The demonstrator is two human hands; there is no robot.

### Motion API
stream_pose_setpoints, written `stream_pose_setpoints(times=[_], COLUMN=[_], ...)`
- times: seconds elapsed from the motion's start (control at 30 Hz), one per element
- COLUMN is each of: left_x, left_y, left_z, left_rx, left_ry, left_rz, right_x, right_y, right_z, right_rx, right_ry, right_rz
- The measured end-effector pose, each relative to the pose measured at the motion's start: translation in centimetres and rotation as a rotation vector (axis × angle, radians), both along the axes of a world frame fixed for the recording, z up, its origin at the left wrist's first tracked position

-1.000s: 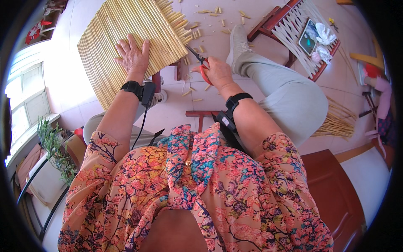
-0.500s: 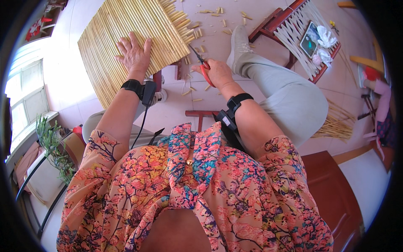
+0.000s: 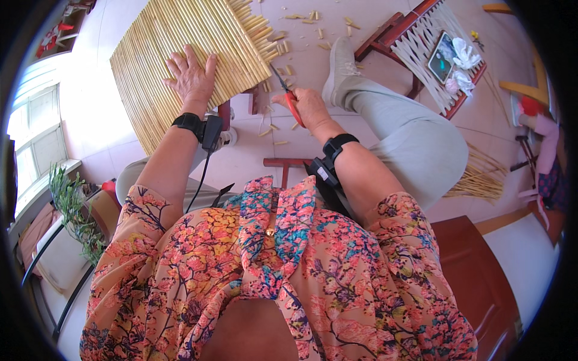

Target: Weaving bamboo strips together and trimming the edges with scissors to create a mat.

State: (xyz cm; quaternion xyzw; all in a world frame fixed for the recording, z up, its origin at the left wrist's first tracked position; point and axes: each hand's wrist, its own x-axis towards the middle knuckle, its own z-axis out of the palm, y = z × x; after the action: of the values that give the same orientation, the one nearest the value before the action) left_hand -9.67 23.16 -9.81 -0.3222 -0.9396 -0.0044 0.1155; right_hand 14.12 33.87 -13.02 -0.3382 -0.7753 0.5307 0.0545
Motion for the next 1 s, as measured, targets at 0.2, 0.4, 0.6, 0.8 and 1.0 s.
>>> stream_pose_setpoints(times=[0.2,0.4,0.6,0.8,1.0], left_x=[0.1,-0.1,0.1,0.6,1.0], left_y=[0.3,0.0,0.4,0.4,1.0], left_z=[-0.1,-0.1,0.0,0.3,0.5], left_rx=[0.010,-0.048,0.017,-0.012,0.015], left_ry=[-0.010,0.033,-0.003,0.050,0.036], left_rz=[-0.009,0.032,-0.018,-0.004,-0.030], right_x=[0.2,-0.1,-1.2,-2.7,-2.8], right_y=[-0.1,0.8,0.7,1.5,2.4], right_z=[-2.1,-1.5,-1.8,-1.3,-2.9], right_rx=[-0.074,-0.034,-0.150,-0.259,-0.233], right_ry=[0.035,-0.017,-0.113,-0.081,0.044], right_rz=[-0.011,-0.147,0.042,0.135,0.135])
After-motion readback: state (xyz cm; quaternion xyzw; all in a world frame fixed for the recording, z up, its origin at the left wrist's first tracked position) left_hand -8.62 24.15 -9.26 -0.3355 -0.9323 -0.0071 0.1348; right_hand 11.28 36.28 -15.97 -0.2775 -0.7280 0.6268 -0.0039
